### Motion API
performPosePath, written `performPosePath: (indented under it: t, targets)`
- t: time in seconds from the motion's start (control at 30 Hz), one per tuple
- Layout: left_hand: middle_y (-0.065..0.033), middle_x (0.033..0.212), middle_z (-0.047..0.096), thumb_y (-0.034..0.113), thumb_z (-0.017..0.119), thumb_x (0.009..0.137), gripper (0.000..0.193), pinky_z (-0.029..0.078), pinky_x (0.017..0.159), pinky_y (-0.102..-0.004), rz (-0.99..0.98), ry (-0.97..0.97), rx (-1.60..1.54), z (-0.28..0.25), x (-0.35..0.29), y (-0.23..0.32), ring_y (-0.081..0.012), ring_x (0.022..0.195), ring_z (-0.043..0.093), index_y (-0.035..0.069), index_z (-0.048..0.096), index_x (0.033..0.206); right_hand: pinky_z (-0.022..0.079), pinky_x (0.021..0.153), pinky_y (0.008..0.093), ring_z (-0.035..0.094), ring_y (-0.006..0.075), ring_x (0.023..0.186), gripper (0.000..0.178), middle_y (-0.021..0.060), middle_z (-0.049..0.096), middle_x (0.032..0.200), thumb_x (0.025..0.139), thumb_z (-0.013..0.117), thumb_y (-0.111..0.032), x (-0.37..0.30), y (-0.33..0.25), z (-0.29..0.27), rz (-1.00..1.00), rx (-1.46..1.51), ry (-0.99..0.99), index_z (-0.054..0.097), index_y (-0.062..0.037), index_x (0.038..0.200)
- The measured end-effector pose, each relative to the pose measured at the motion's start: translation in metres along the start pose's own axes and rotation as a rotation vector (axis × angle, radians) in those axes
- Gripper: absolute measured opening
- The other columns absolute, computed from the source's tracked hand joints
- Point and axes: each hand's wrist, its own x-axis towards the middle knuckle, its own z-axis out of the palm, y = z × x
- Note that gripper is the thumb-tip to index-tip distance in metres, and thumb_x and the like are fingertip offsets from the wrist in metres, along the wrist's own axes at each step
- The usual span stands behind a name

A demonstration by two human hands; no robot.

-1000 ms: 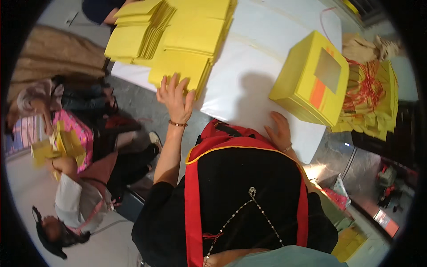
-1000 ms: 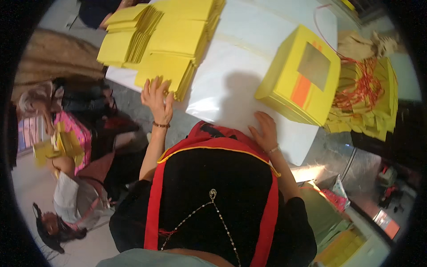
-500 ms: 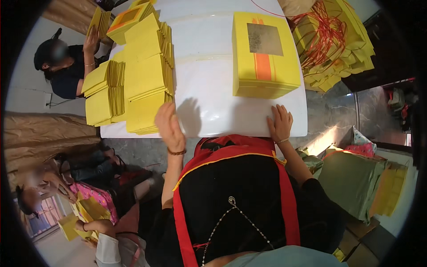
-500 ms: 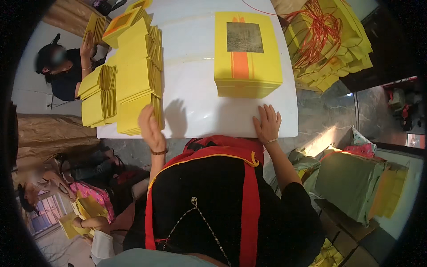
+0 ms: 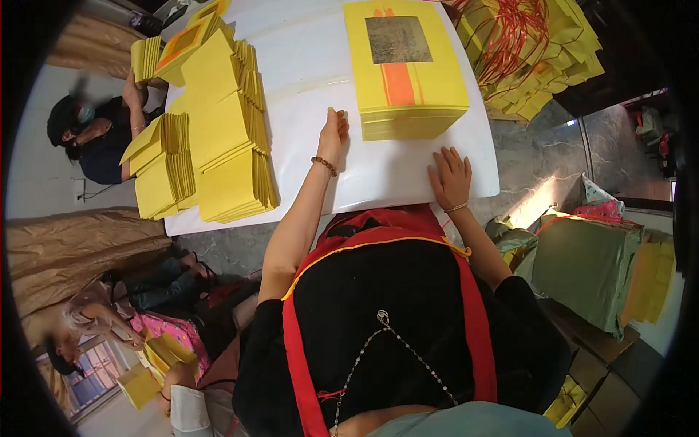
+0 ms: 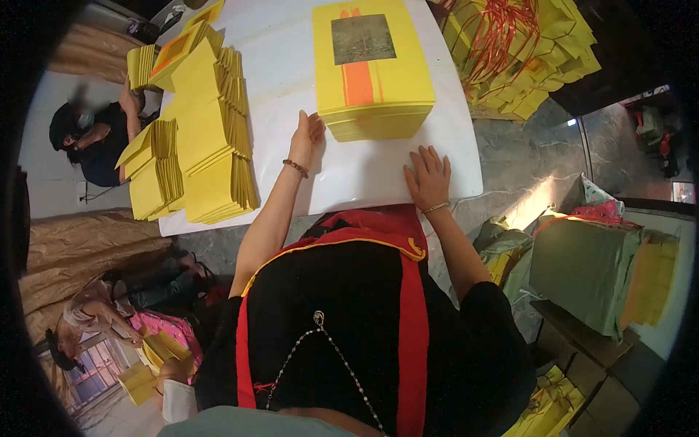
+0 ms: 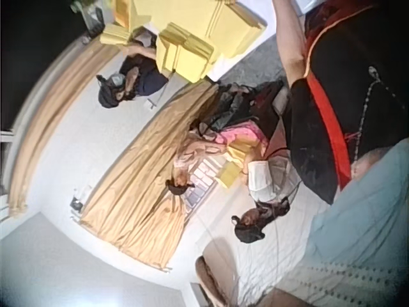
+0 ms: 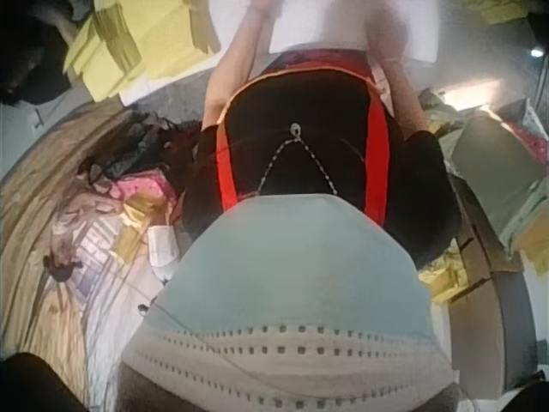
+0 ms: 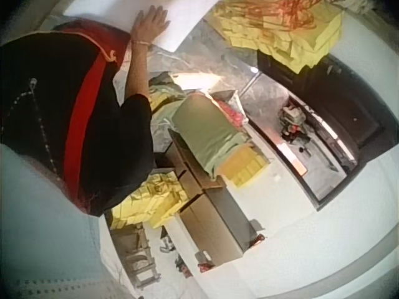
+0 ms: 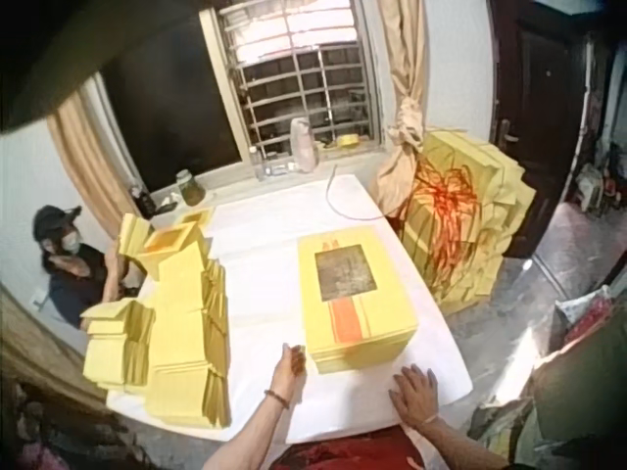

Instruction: Stack and organize yellow paper sheets (joss paper) on a table.

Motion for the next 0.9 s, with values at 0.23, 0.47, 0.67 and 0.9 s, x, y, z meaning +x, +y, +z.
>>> performPosePath:
  t: [0.23, 0.47, 0.67, 0.9]
  targets:
    - [0.0021, 0.077, 0.054, 0.066, 0.027, 0.085, 0.075, 0.024, 0.051, -0.0231, -0.125, -0.129, 0.034, 0.031, 0.031, 0.016, -0.0059, 0.061, 0.035, 0.002, 0.056, 0.113, 0.024, 0.102, 0.0398, 0.040, 0.0245, 0.121, 0.050, 0.0116, 0.047, 0.127, 0.092, 0.037, -0.042, 0.022, 0.041, 0.022, 0.632, 0.970, 0.093, 0.048, -0.0035, 0.121]
    - [-0.0127, 0.108, 0.059, 0.033, 0.040, 0.092, 0.046, 0.051, 0.078, -0.0307, -0.163, -0.226, -0.307, 0.027, 0.069, 0.000, -0.0225, 0.092, 0.061, -0.004, 0.046, 0.119, 0.039, 0.080, 0.0275, 0.053, 0.0157, 0.096, 0.079, 0.0045, 0.057, 0.111, 0.081, 0.027, -0.071, 0.133, 0.038, 0.014, 1.038, 1.617, -0.311, 0.050, -0.0055, 0.119]
    - [-0.0130, 0.107, 0.059, 0.033, 0.040, 0.092, 0.046, 0.051, 0.078, -0.0308, -0.243, -0.223, -0.268, 0.027, 0.069, 0.006, -0.0227, 0.091, 0.061, -0.004, 0.047, 0.118, 0.045, 0.068, 0.0313, 0.056, 0.0139, 0.092, 0.069, 0.0023, 0.059, 0.108, 0.081, 0.030, -0.071, 0.170, 0.009, -0.022, 1.073, 1.311, -0.620, 0.052, -0.0166, 0.118]
    - [-0.0134, 0.106, 0.060, 0.034, 0.039, 0.092, 0.047, 0.051, 0.077, -0.0311, -0.231, -0.289, -0.210, 0.032, 0.072, 0.011, -0.0229, 0.090, 0.061, -0.005, 0.047, 0.117, 0.046, 0.083, 0.0371, 0.057, 0.0258, 0.099, 0.073, 0.0136, 0.058, 0.112, 0.085, 0.026, -0.063, 0.182, 0.022, 0.028, 1.217, 1.649, -0.661, 0.052, -0.0016, 0.115]
